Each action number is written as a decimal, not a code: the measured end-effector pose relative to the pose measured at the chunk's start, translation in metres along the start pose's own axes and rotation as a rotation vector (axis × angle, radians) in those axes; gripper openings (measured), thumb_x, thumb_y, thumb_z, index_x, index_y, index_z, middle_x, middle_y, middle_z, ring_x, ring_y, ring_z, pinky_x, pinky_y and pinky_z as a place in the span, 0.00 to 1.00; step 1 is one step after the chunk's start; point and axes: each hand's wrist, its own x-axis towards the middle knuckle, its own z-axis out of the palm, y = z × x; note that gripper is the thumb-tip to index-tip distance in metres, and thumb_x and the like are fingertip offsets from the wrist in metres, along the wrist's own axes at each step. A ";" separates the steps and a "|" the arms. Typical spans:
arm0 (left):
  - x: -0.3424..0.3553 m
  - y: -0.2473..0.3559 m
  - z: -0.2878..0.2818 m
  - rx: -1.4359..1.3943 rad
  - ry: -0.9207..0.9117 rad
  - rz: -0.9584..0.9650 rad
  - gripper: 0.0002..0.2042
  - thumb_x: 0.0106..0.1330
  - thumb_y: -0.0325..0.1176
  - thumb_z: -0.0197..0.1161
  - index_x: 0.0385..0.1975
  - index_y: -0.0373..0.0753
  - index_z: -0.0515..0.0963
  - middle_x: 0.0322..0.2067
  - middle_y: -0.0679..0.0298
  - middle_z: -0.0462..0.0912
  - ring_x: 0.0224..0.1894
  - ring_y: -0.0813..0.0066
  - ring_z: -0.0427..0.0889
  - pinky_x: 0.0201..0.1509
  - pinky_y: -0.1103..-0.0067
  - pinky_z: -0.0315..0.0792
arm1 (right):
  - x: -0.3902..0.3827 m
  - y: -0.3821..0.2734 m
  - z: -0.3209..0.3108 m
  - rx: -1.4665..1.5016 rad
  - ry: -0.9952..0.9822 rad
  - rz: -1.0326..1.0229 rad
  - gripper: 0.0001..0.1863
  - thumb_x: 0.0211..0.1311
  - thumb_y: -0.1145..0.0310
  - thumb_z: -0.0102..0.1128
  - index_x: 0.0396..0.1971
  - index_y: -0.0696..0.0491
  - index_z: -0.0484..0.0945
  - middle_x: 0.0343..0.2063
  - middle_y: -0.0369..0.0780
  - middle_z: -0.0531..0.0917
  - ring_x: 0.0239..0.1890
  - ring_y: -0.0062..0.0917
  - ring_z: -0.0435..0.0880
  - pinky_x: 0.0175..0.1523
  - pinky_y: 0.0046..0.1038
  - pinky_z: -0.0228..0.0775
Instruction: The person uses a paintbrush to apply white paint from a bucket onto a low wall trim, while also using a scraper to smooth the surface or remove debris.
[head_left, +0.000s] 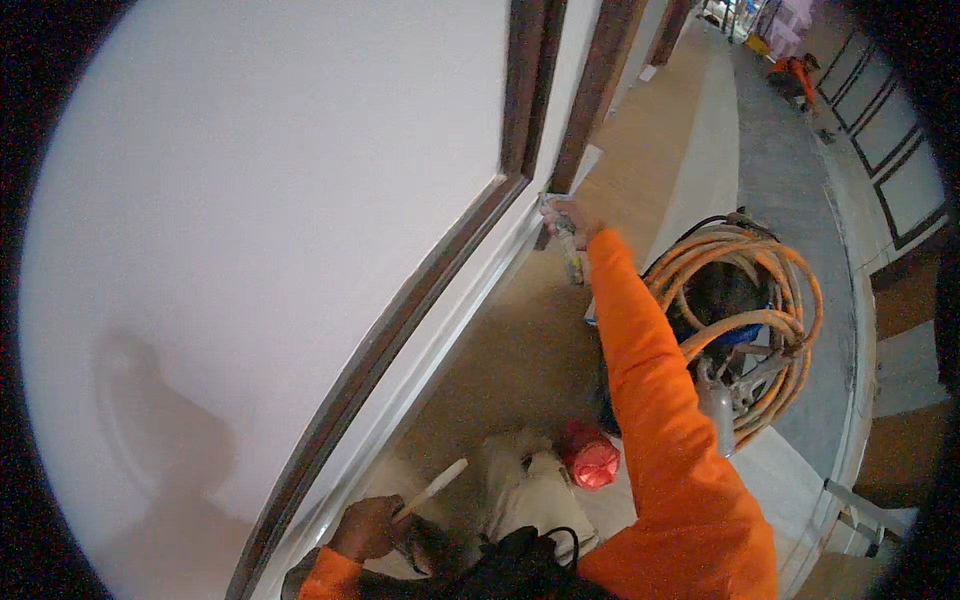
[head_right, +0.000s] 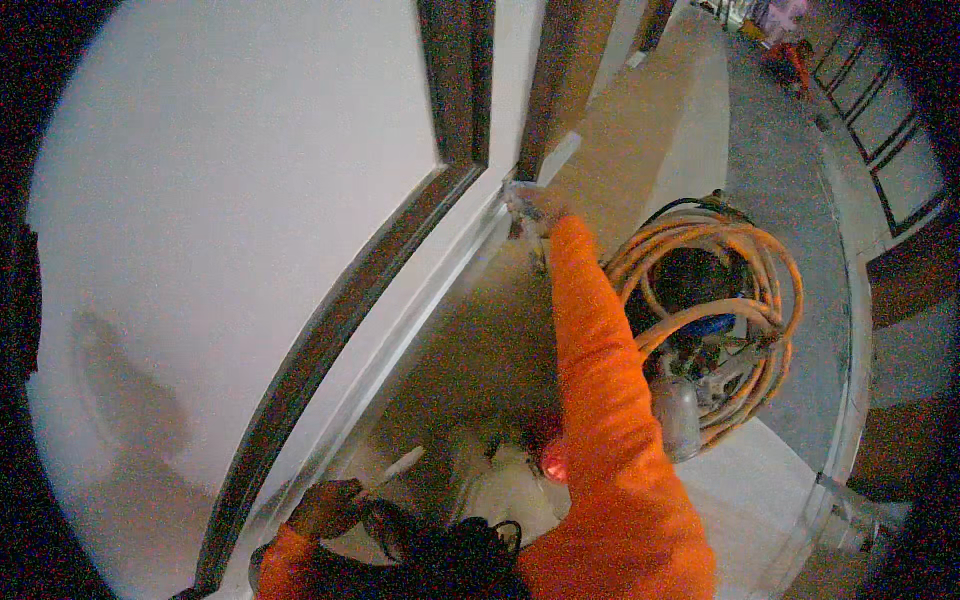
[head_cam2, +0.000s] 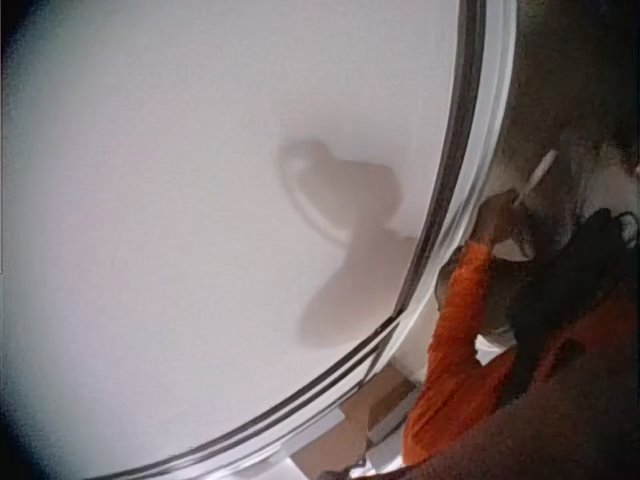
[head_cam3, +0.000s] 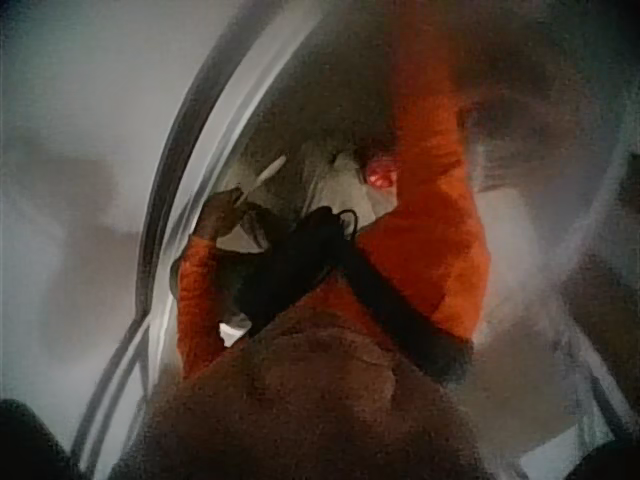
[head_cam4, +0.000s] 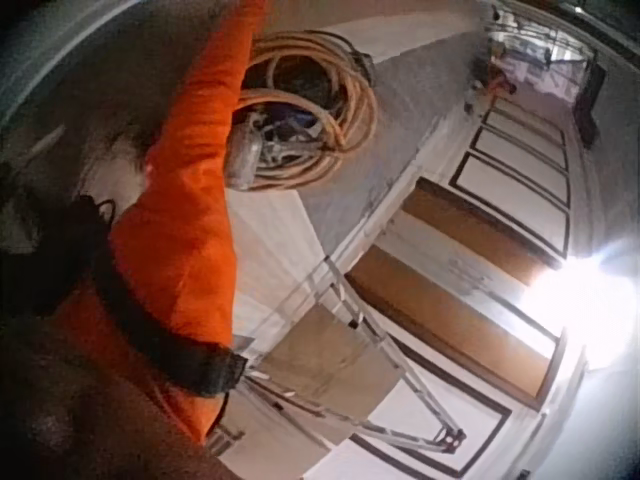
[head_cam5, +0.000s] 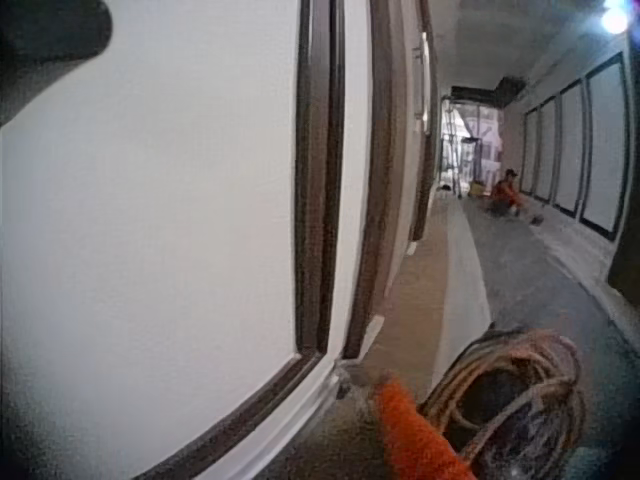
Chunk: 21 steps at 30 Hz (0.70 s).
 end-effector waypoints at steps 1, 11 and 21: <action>0.001 -0.001 0.000 0.019 -0.015 -0.021 0.13 0.54 0.43 0.59 0.29 0.40 0.74 0.26 0.53 0.78 0.31 0.50 0.77 0.33 0.63 0.70 | 0.000 0.000 0.000 0.037 0.015 0.039 0.13 0.59 0.68 0.51 0.42 0.59 0.70 0.29 0.39 0.79 0.24 0.23 0.76 0.26 0.24 0.72; 0.012 0.006 -0.008 0.047 -0.044 0.009 0.13 0.51 0.44 0.62 0.28 0.40 0.75 0.23 0.55 0.78 0.28 0.53 0.78 0.32 0.64 0.70 | 0.002 0.003 -0.005 -0.633 0.168 -0.285 0.20 0.52 0.53 0.58 0.39 0.53 0.78 0.33 0.39 0.81 0.34 0.28 0.79 0.42 0.31 0.72; 0.019 0.018 -0.013 0.140 0.029 0.076 0.13 0.53 0.43 0.60 0.26 0.40 0.75 0.20 0.54 0.78 0.26 0.52 0.77 0.31 0.63 0.70 | -0.032 0.012 0.024 -1.579 0.484 -0.719 0.19 0.58 0.69 0.45 0.51 0.45 0.69 0.45 0.48 0.75 0.46 0.45 0.75 0.51 0.37 0.66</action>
